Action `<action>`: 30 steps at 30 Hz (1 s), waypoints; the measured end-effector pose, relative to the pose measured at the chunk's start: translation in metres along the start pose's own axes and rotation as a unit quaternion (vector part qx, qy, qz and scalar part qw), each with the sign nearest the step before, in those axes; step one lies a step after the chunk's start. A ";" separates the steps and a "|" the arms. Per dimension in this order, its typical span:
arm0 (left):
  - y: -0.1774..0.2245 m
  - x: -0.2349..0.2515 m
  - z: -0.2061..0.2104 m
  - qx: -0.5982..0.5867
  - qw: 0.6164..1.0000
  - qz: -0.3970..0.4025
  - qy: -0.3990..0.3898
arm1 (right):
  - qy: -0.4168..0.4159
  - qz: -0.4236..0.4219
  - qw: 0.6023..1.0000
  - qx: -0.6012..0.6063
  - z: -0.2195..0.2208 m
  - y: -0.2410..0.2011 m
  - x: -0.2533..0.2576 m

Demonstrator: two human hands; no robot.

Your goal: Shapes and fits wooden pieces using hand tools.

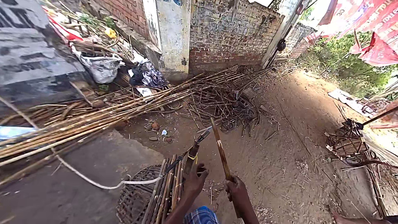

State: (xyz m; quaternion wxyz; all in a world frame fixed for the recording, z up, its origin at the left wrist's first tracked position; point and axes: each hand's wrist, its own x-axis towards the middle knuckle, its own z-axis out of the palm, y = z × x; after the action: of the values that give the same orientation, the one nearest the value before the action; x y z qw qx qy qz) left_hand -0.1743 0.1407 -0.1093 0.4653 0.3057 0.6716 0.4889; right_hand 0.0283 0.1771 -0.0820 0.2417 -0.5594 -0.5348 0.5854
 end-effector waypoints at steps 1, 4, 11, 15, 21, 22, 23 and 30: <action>-0.003 0.004 -0.013 0.074 0.995 0.018 0.061 | 0.020 -0.010 1.000 -0.016 0.001 -0.001 0.003; -0.009 0.020 -0.050 0.241 0.956 0.022 0.164 | 0.070 -0.023 0.994 -0.084 0.002 -0.004 0.010; -0.002 0.043 -0.078 0.383 0.905 -0.023 0.182 | 0.103 -0.020 0.987 -0.118 0.003 -0.008 0.002; 0.005 0.046 -0.077 0.444 0.877 -0.018 0.181 | -0.057 0.044 0.988 0.139 0.000 -0.024 -0.010; 0.009 0.048 -0.074 0.469 0.867 0.011 0.166 | 0.040 0.001 0.997 -0.062 0.012 -0.045 0.001; 0.010 0.047 -0.073 0.470 0.867 0.013 0.163 | 0.078 -0.016 0.981 -0.174 0.012 -0.046 -0.004; 0.011 0.047 -0.071 0.473 0.866 0.016 0.159 | 0.110 -0.031 0.964 -0.241 0.012 -0.043 -0.011; 0.014 0.043 -0.067 0.515 0.846 0.065 0.123 | 0.153 -0.023 0.981 -0.119 -0.007 0.034 -0.144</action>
State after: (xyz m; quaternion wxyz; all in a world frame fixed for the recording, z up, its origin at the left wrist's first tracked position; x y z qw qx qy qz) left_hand -0.2531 0.1577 -0.1038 0.1215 0.4818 0.8572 0.1350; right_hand 0.0829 0.0421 -0.0542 0.2655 -0.6548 -0.5700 0.4194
